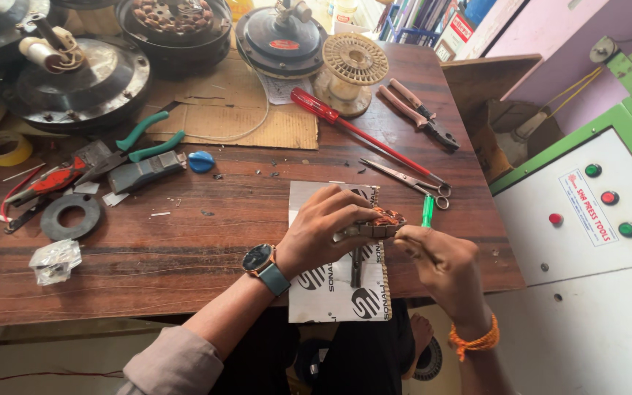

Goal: The person works on a small electric motor armature at a workbench, holding and turning it while manipulating its copper windings and components by hand. They occasionally pick up a green screwdriver to work on the armature and set it back down, continuing to adjust parts of the motor with both hands.

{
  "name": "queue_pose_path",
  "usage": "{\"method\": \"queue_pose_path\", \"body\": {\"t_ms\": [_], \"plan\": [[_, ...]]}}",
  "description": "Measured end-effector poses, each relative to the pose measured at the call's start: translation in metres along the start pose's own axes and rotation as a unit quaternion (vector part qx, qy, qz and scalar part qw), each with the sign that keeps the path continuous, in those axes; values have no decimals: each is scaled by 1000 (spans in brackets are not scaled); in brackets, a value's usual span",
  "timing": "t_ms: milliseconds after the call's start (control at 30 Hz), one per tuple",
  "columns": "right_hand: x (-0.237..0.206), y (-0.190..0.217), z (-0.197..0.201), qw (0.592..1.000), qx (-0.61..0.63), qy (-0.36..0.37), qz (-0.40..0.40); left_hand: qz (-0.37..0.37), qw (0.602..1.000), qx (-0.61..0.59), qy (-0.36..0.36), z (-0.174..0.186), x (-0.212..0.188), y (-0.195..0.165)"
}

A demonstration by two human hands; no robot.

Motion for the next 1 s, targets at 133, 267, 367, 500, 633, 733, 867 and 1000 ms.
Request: {"method": "queue_pose_path", "body": {"t_ms": [133,267,367,500,633,733,867,1000], "plan": [[-23,-22,-13,996,-1,-53,67,35,999,-17,15,1,-1,1],[-52,-35,-38,998,7,-26,65,45,999,-11,20,2,1,1],[-71,-28,-46,998,41,-12,48,16,1000,0,22,3,0,-1],[-73,-17,-38,998,57,-15,-18,-148,984,88,53,-6,-11,-13],[-70,4,-26,998,50,-17,-42,-230,958,170,15,-11,-24,-14],[-62,12,-19,998,39,-13,-52,-208,962,175,-2,-9,-29,-7],[-52,12,-16,995,28,27,-96,-154,980,126,-27,-5,-28,-5],[-38,17,-15,994,56,35,-86,-123,987,98,-37,-8,-20,-4]]}}
Point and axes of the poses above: each hand's wrist, its own x-axis towards the middle knuckle, its own z-axis out of the back of the hand, y = z × x, the point moved 5 cm from there along x, towards the middle knuckle, and after that the axes turned 14 degrees about -y, right-handed, at the moved point
